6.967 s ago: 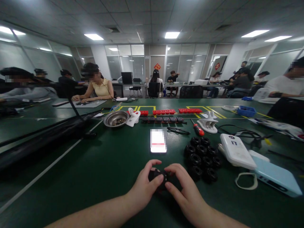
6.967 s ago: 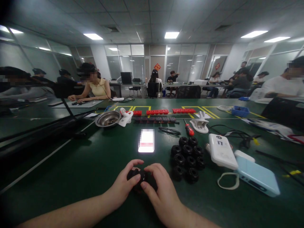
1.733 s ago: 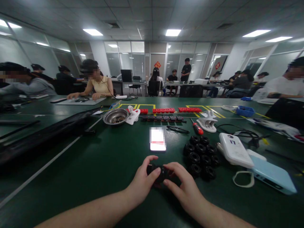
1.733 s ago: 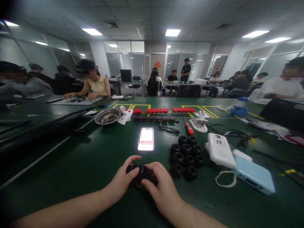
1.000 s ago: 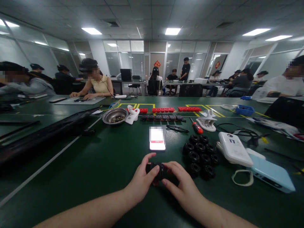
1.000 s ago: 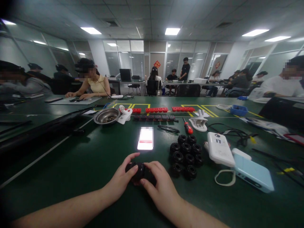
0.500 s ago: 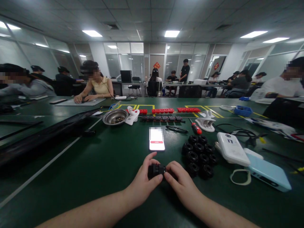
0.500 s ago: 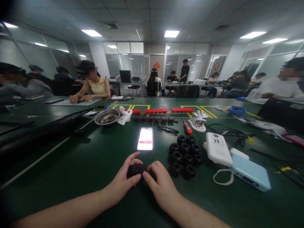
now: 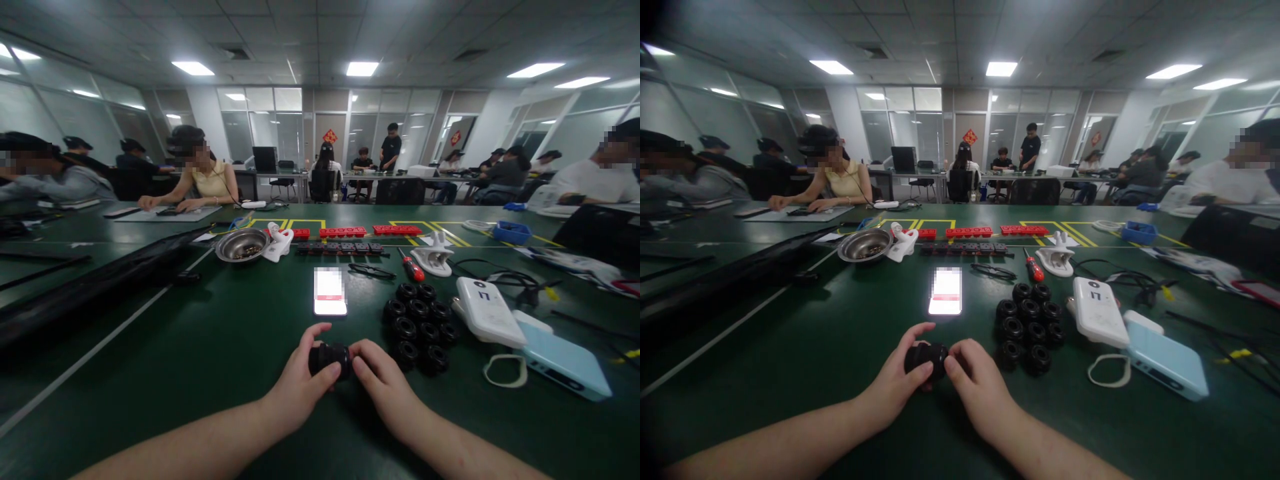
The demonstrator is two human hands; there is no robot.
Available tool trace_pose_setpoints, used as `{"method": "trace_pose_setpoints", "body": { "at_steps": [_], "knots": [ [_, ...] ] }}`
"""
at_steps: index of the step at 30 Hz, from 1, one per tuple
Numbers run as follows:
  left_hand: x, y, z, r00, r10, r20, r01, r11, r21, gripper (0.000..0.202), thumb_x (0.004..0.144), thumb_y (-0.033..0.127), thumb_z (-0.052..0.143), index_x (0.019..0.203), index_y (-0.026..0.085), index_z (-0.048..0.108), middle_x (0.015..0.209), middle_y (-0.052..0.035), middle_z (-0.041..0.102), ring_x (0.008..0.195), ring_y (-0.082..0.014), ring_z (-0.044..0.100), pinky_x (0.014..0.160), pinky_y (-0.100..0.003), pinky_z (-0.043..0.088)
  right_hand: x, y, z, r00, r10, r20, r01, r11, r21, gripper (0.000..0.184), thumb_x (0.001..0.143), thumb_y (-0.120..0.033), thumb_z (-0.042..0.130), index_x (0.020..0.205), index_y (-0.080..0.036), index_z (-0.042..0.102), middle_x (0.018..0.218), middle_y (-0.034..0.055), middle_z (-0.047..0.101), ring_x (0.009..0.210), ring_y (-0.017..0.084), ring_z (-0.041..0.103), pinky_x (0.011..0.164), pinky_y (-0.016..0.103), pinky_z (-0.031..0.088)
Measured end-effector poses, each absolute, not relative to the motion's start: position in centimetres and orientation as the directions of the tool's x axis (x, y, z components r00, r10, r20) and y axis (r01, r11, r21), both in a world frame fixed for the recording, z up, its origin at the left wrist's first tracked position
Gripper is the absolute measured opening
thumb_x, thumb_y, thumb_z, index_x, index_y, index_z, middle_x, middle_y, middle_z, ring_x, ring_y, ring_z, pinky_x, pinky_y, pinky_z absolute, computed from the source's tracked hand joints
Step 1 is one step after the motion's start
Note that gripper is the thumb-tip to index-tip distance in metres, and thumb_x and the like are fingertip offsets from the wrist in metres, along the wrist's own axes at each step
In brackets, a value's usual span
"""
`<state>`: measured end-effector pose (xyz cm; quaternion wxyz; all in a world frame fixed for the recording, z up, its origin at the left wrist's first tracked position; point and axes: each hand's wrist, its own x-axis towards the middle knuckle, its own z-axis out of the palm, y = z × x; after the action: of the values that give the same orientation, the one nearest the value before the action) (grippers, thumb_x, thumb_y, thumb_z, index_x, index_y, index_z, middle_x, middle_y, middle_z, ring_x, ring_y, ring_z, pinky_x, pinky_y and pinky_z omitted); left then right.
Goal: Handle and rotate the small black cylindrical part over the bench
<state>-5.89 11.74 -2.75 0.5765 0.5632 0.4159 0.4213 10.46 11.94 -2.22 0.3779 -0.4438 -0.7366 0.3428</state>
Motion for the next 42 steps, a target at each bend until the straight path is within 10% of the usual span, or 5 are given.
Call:
{"method": "trace_pose_setpoints", "body": {
  "at_steps": [18, 42],
  "knots": [
    [-5.82, 12.37, -2.50, 0.267, 0.962, -0.059, -0.041, 0.072, 0.997, 0.047, 0.075, 0.034, 0.049, 0.116, 0.023, 0.028, 0.081, -0.0004, 0.042, 0.062, -0.0123, 0.049, 0.051, -0.025, 0.044, 10.30, 11.22, -1.66, -0.387, 0.893, 0.230, 0.460, 0.403, -0.791, 0.027, 0.077, -0.030, 0.052, 0.102, -0.019, 0.047, 0.092, 0.0041, 0.051, 0.081, 0.017, 0.049, 0.070, 0.029, 0.041],
    [-5.76, 12.16, -2.41, 0.305, 0.952, -0.034, -0.008, 0.038, 0.999, 0.043, 0.071, 0.027, 0.052, 0.109, 0.022, 0.033, 0.087, -0.0013, 0.043, 0.068, -0.0120, 0.048, 0.051, -0.021, 0.042, 10.34, 11.52, -1.47, -0.407, 0.875, 0.263, 0.587, 0.472, -0.658, 0.017, 0.081, -0.032, 0.047, 0.079, -0.017, 0.054, 0.080, 0.0047, 0.053, 0.077, 0.019, 0.048, 0.070, 0.033, 0.041]
  ]
}}
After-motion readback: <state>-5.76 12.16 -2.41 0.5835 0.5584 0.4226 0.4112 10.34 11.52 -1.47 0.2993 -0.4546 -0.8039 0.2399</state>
